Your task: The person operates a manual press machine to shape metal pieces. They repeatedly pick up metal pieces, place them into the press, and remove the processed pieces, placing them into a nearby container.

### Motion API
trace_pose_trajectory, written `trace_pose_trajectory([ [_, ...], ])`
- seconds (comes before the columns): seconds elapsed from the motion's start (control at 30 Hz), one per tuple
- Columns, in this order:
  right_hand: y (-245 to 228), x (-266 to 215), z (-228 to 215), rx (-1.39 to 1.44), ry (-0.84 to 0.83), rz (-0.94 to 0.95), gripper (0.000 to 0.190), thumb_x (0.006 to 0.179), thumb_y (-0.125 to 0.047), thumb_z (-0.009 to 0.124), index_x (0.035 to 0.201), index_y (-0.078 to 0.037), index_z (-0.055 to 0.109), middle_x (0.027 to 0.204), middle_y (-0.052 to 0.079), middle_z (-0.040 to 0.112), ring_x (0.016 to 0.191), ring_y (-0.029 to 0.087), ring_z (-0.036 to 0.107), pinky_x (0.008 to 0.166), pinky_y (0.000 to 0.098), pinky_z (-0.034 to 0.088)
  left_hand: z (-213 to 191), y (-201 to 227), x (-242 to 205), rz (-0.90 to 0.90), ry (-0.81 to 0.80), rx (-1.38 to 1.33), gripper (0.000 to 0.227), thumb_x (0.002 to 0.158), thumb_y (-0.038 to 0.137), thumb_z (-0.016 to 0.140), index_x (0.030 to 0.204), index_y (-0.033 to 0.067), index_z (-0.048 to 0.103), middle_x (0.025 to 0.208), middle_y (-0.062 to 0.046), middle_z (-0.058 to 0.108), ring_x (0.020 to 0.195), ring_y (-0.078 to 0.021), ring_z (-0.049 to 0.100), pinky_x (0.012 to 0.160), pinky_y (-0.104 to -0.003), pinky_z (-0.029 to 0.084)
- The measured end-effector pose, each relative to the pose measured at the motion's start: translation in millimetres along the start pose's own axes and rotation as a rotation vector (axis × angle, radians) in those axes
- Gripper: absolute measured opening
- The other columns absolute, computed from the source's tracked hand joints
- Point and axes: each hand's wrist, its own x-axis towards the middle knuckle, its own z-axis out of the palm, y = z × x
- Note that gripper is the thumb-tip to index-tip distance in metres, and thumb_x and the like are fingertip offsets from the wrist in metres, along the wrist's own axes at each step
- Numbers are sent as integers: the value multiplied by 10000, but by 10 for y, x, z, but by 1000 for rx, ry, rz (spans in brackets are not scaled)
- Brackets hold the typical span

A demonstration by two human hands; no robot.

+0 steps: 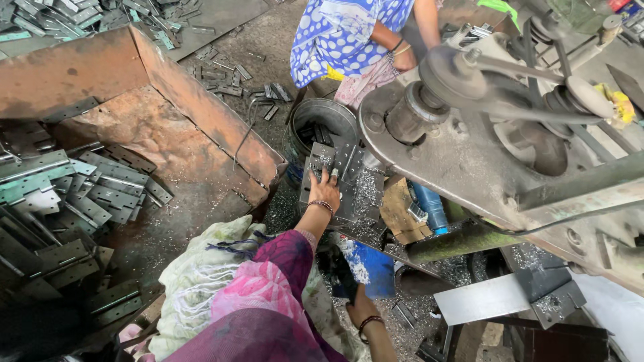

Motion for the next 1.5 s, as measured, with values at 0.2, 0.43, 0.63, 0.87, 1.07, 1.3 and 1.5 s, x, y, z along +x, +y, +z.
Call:
trace_pose_trajectory([
  [0.2,-35,8,477,81,7,114,738,901,-163,634,1501,-53,220,1042,287,721,977,449,717,854,513,580,48,-8,-66,18,-8,37,459,1045,290,383,1441,171,581,1647,-37,318,1554,-401,99,1145,-768,106],
  [0.43,-32,93,13,-23,-55,78,660,928,-181,640,1448,-24,263,1092,301,708,1020,441,710,894,504,563,-92,-92,-62,3,-25,46,447,1047,291,397,1432,181,595,1660,-43,308,1557,-402,101,1141,-773,118],
  [0.63,-128,54,271,47,-7,64,790,932,-203,647,1522,-57,143,1107,311,704,1057,448,690,910,500,546,20,-12,33,4,17,21,454,1023,285,416,1419,162,601,1638,-52,327,1541,-390,123,1141,-758,133],
  [0.87,-154,127,551,85,28,63,875,925,-212,669,1549,-65,73,1117,310,702,1056,462,695,915,502,567,96,-354,-465,80,228,-209,410,946,289,546,1298,137,691,1587,-65,409,1543,-353,191,1201,-668,181],
  [1.07,-156,52,373,58,106,-4,732,848,-220,741,1402,-72,286,1140,327,683,1045,492,688,918,537,549,40,-1170,-1125,-206,303,-365,356,844,217,658,1180,133,735,1574,-99,442,1502,-382,283,1192,-603,278],
  [1.3,-25,-67,-211,-148,83,123,671,887,-470,658,1395,-96,430,972,335,753,923,504,766,860,559,575,986,-2280,-2326,-595,344,-471,301,852,208,682,1140,140,738,1481,-96,545,1399,-344,447,1085,-554,437],
  [1.5,-105,-79,-334,-190,85,103,700,865,-445,695,1396,-72,432,1023,346,742,974,505,748,893,539,565,2134,-2637,-3554,-805,1,-225,360,881,176,642,1237,178,693,1390,-127,546,1271,-326,503,993,-530,464],
])
